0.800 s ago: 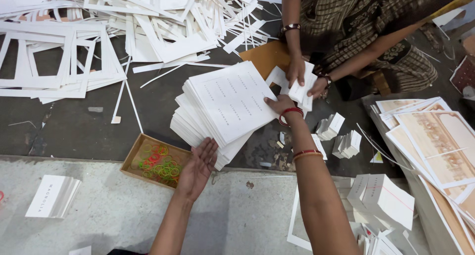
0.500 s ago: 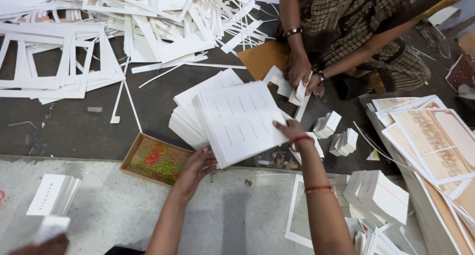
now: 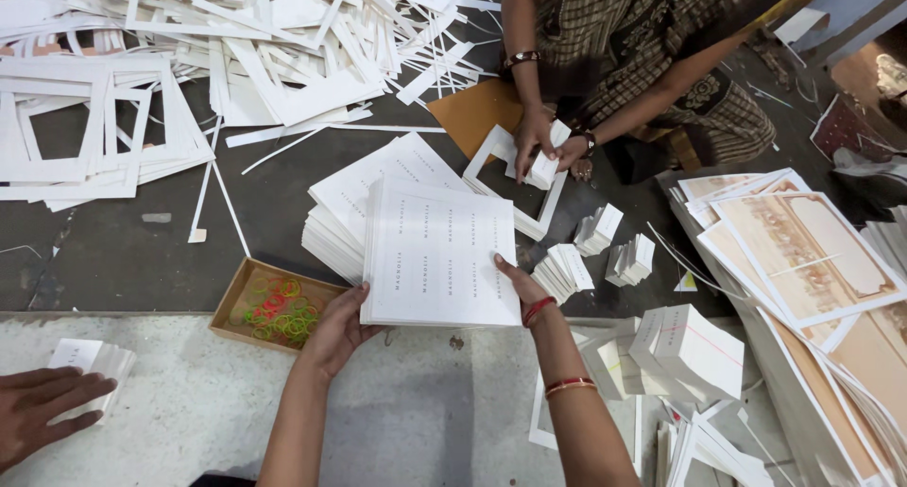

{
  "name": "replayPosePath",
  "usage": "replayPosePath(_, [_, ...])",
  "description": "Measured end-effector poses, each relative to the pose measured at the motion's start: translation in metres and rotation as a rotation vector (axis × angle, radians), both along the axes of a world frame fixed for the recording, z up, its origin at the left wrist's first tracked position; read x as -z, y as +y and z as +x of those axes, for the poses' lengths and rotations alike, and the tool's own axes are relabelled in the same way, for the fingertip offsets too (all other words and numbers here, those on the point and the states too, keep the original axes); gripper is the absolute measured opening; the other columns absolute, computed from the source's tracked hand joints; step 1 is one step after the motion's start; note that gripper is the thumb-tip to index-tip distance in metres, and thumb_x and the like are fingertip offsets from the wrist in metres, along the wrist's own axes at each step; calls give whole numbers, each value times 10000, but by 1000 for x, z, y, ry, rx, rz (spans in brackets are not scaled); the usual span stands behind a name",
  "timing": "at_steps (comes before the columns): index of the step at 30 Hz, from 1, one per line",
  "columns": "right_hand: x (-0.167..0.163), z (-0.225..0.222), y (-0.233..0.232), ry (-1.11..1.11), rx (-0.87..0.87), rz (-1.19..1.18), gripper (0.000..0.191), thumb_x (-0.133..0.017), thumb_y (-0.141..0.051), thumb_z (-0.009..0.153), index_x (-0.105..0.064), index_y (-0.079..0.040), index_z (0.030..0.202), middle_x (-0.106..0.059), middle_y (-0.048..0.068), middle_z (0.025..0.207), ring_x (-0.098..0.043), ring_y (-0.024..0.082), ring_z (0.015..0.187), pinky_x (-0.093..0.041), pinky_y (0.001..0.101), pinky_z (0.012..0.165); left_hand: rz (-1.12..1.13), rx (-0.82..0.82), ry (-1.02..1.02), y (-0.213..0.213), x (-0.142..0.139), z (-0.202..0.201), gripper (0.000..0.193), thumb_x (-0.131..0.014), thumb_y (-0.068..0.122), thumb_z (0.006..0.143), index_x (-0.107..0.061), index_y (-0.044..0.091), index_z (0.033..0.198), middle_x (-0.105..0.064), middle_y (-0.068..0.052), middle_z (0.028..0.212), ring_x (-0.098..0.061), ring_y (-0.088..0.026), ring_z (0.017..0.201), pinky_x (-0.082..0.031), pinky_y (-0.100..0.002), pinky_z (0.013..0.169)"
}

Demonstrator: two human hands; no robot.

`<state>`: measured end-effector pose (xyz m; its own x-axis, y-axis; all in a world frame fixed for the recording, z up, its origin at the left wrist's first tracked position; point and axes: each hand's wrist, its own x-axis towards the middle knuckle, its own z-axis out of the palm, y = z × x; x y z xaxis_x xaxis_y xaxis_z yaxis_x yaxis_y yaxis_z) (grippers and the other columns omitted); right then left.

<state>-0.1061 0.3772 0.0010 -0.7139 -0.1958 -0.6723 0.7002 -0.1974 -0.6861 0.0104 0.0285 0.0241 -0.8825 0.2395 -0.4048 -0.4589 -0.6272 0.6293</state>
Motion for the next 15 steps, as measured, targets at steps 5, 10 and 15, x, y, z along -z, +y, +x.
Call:
replayPosePath(5, [7,17,-2,153,0,31,710,-750,-309,879,-465,3,1450,-669,190,1338,-692,281,1173,-591,393,917,65,22,-5,-4,-5,-5,496,-509,419,984,-607,63,1315,-737,-97,1213,-720,-222,1082,-587,-447,950])
replayPosePath(10, [19,57,14,185,19,111,719,-754,-310,841,-482,-14,1438,-684,156,1299,-704,263,1134,-605,396,908,15,113,18,0,2,-7,607,-595,441,954,-572,20,1391,-711,-114,1240,-686,-220,1092,-562,-422,911])
replayPosePath(15, [33,102,41,270,-42,76,711,-793,-324,850,-549,73,1387,-717,166,1234,-719,262,1087,-599,399,911,8,167,58,26,16,-6,670,-706,372,886,-522,-9,1406,-707,-129,1278,-684,-223,1151,-552,-374,960])
